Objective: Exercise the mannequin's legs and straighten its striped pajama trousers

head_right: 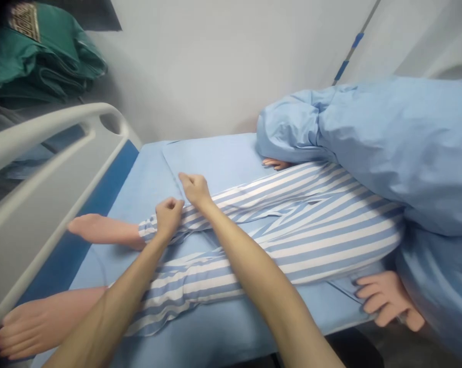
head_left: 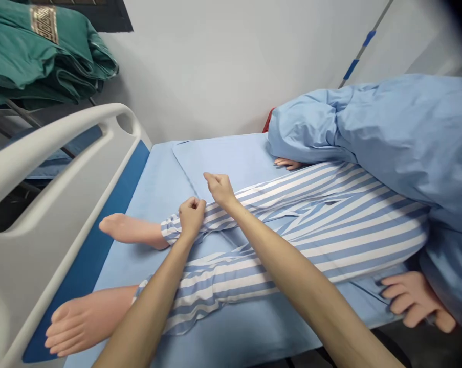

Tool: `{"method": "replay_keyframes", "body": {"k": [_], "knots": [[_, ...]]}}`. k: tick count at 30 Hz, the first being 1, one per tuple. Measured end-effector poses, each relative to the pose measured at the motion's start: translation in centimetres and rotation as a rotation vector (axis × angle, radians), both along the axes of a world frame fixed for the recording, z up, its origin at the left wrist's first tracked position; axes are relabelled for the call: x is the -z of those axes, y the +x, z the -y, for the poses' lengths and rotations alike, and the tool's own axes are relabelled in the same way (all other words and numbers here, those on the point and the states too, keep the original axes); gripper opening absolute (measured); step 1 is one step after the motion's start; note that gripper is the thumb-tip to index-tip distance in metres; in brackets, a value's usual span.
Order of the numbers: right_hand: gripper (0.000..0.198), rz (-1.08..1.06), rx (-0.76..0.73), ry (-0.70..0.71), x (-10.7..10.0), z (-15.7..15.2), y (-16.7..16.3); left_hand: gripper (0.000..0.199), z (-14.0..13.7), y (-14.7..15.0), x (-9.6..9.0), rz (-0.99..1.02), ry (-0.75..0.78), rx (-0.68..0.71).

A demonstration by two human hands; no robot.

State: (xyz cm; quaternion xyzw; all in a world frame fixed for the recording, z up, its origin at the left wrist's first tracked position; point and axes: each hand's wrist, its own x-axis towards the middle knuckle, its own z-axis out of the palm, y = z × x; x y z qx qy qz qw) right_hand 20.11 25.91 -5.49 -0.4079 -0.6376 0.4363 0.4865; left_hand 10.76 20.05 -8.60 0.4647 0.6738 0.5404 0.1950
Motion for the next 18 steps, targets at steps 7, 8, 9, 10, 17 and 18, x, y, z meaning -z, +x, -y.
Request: {"method": "replay_keyframes", "body": {"k": [7,8,9,10,17,18], "knots": [[0.042,0.091,0.103,0.079,1.3,-0.1,2.3,0.024,-2.0,2.2,-1.6,0.093,0.049,0.040],[0.042,0.065,0.149,0.086,0.9,-0.4,2.6,0.024,-2.5,2.6,-1.7,0.061,0.041,0.080],[0.042,0.046,0.197,0.097,0.4,-0.8,3.1,0.024,-2.9,3.0,-1.7,0.019,0.015,0.115],[0.042,0.036,0.236,0.111,0.1,-1.3,3.8,0.024,-3.3,3.3,-1.7,-0.015,-0.021,0.138],[0.045,0.087,0.190,0.077,1.8,-2.6,7.4,0.026,-5.1,6.8,-2.6,0.127,0.030,0.101],[0.045,0.065,0.208,0.080,1.8,-2.6,7.5,0.026,-5.3,7.7,-2.6,0.138,0.039,0.126]]}}
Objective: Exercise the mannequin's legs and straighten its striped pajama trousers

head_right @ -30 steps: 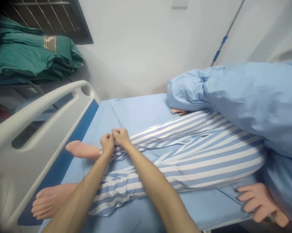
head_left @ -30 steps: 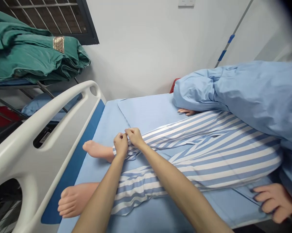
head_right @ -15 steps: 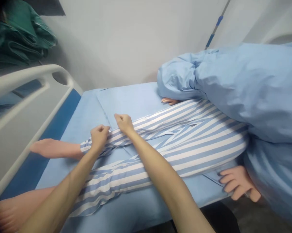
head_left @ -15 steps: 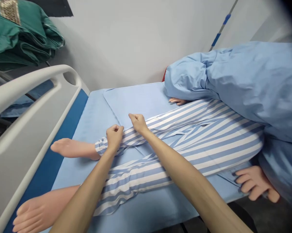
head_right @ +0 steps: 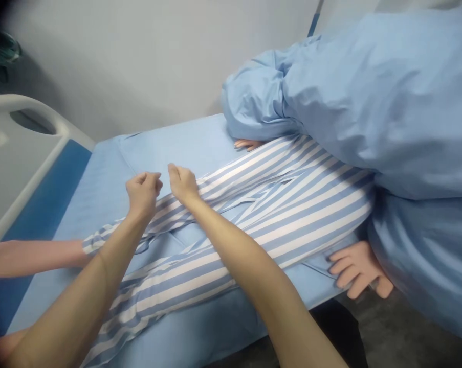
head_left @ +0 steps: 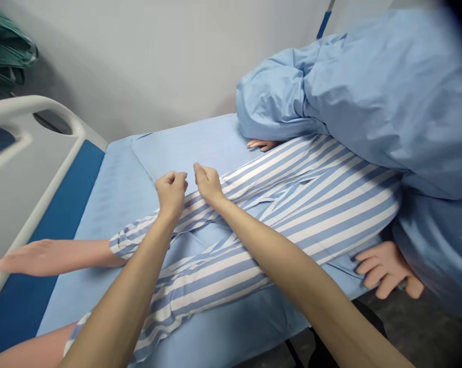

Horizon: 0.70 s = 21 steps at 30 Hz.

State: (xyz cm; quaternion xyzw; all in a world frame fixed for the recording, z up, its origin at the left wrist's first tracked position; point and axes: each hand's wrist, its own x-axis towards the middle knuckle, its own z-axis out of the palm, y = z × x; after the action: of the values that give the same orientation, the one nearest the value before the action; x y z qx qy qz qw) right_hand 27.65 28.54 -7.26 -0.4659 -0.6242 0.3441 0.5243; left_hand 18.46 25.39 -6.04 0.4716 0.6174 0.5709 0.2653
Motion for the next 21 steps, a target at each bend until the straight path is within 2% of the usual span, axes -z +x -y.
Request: {"method": "replay_keyframes", "body": {"k": [2,5,8,11,14,17,21], "knots": [[0.045,-0.039,0.032,0.024,-0.6,-0.2,0.6,0.024,-0.6,1.7,0.4,-0.004,0.004,0.011],[0.046,-0.018,0.026,0.047,-1.5,-1.2,2.6,0.022,-1.3,3.5,1.0,0.013,0.000,-0.098],[0.046,0.035,0.035,0.027,-1.0,-1.9,4.5,0.022,-1.9,4.9,1.2,0.093,-0.005,-0.167],[0.045,0.078,0.025,0.035,-0.6,-2.1,5.2,0.022,-2.3,6.1,1.3,0.042,0.012,-0.121],[0.043,0.108,0.032,0.102,-1.7,-2.6,6.1,0.021,-2.9,6.6,1.4,-0.014,0.016,-0.119],[0.041,0.149,0.084,0.152,-2.3,-3.8,8.2,0.020,-3.6,7.1,1.0,0.086,-0.002,-0.127],[0.040,0.147,0.131,0.115,-0.5,-5.3,10.7,0.021,-4.9,9.6,0.5,0.172,0.079,0.009]]}}
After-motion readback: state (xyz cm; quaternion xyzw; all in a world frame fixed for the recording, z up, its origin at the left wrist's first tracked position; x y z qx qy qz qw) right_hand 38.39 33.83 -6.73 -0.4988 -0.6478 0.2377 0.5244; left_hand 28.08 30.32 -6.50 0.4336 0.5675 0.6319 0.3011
